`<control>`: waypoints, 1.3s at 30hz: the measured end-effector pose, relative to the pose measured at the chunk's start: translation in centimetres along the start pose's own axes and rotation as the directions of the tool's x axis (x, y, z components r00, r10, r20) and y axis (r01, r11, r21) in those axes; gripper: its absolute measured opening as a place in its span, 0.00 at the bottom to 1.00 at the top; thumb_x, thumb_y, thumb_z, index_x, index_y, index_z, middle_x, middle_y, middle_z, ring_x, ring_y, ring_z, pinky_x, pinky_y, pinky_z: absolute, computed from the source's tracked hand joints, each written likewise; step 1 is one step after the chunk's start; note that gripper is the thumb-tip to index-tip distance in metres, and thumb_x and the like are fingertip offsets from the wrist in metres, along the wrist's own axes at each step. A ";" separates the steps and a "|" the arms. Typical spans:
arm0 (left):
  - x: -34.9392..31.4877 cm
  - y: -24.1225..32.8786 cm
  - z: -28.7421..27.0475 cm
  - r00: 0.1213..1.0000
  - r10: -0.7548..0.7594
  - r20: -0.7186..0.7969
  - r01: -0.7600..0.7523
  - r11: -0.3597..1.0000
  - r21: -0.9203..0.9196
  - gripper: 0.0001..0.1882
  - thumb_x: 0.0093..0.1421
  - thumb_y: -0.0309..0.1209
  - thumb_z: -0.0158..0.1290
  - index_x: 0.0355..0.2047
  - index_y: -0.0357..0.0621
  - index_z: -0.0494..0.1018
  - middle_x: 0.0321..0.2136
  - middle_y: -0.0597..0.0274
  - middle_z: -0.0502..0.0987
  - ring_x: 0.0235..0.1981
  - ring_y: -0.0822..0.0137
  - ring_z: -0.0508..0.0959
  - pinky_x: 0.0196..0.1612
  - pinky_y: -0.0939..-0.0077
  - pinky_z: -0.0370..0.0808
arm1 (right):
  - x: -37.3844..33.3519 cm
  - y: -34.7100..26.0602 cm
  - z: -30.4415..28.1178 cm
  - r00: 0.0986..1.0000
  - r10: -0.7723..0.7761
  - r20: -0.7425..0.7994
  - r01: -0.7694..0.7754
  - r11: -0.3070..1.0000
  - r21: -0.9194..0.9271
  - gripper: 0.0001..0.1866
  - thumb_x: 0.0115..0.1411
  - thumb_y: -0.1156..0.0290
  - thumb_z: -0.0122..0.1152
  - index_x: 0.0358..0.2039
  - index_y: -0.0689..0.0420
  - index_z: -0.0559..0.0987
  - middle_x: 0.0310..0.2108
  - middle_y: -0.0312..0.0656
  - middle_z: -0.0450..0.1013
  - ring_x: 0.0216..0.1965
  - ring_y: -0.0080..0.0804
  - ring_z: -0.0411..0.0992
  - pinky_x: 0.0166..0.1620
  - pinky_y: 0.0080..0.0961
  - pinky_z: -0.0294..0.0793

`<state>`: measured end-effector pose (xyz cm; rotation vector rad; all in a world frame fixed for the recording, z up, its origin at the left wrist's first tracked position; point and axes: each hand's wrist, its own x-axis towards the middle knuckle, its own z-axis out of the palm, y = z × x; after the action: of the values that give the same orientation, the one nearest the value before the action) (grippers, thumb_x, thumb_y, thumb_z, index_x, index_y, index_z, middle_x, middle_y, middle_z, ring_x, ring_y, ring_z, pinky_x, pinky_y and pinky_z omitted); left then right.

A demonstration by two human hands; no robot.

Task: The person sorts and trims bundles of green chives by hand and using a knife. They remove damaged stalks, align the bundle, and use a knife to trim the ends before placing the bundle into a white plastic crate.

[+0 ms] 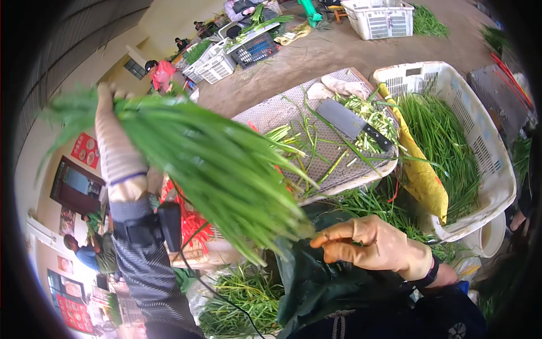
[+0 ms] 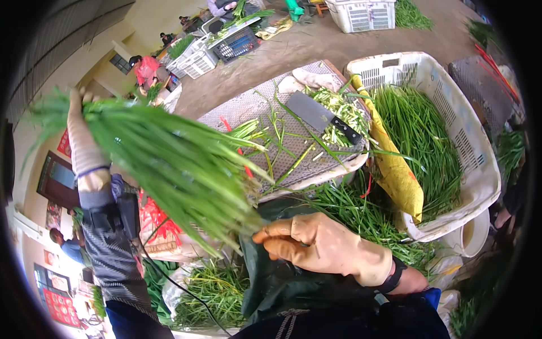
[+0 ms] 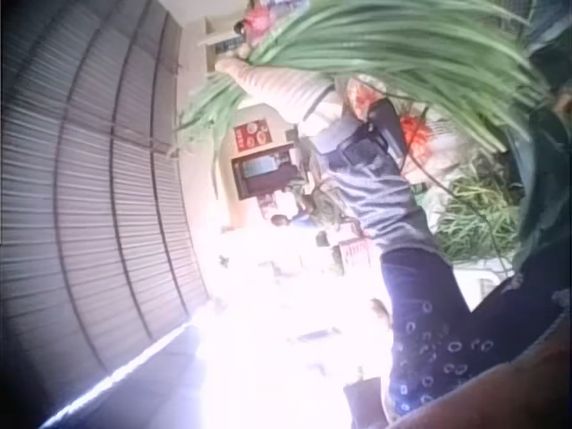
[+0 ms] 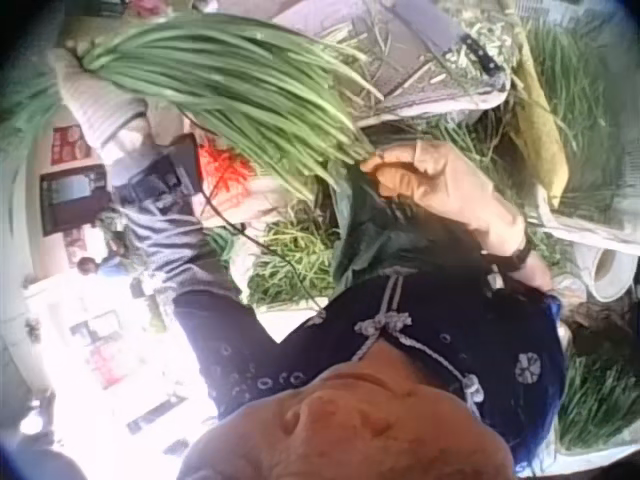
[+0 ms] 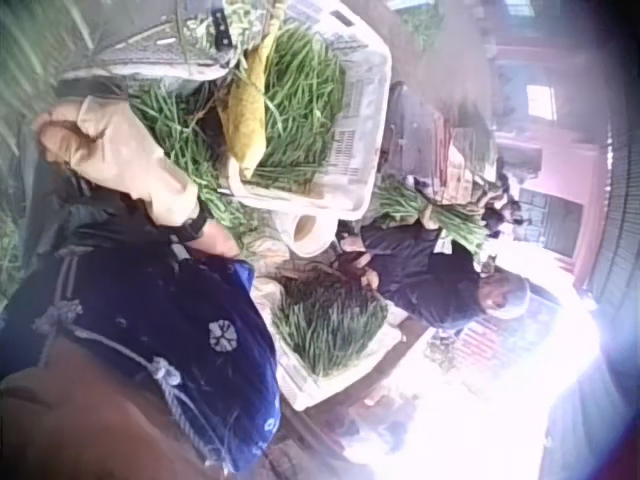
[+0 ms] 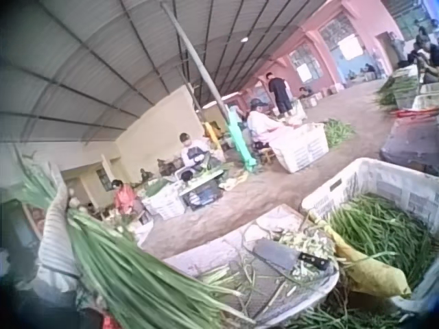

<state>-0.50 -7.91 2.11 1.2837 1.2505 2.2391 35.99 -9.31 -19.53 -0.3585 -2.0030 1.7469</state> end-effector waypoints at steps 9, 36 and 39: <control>1.9 -4.1 10.3 0.957 0.069 -0.282 0.124 0.781 0.612 0.23 0.66 0.46 0.60 0.47 0.36 0.79 0.32 0.54 0.82 0.31 0.63 0.82 0.40 0.66 0.81 | 5.9 7.9 4.5 0.970 -0.169 -0.172 0.034 0.803 -0.595 0.39 0.62 0.58 0.71 0.66 0.64 0.66 0.65 0.57 0.68 0.65 0.52 0.68 0.63 0.35 0.72; 4.9 -2.3 12.9 0.987 -0.151 -0.061 0.161 0.846 0.508 0.23 0.62 0.45 0.64 0.46 0.38 0.79 0.34 0.55 0.82 0.30 0.60 0.82 0.38 0.63 0.82 | 0.7 16.3 -3.8 0.838 0.508 -0.201 -0.355 0.226 -0.907 0.11 0.64 0.62 0.62 0.41 0.52 0.86 0.37 0.43 0.84 0.41 0.41 0.83 0.44 0.36 0.80; 5.7 -2.5 13.7 0.979 -0.182 -0.093 0.204 0.856 0.475 0.23 0.64 0.46 0.62 0.48 0.38 0.77 0.35 0.54 0.82 0.32 0.59 0.82 0.40 0.62 0.83 | -1.3 13.8 -3.2 0.897 0.326 -0.297 -0.419 0.421 -0.804 0.32 0.64 0.50 0.65 0.60 0.60 0.76 0.45 0.48 0.83 0.43 0.45 0.83 0.49 0.36 0.80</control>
<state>6.86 4.45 6.61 1.1913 1.9517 1.8849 37.29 -4.95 -33.02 -1.2782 -2.7369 0.6862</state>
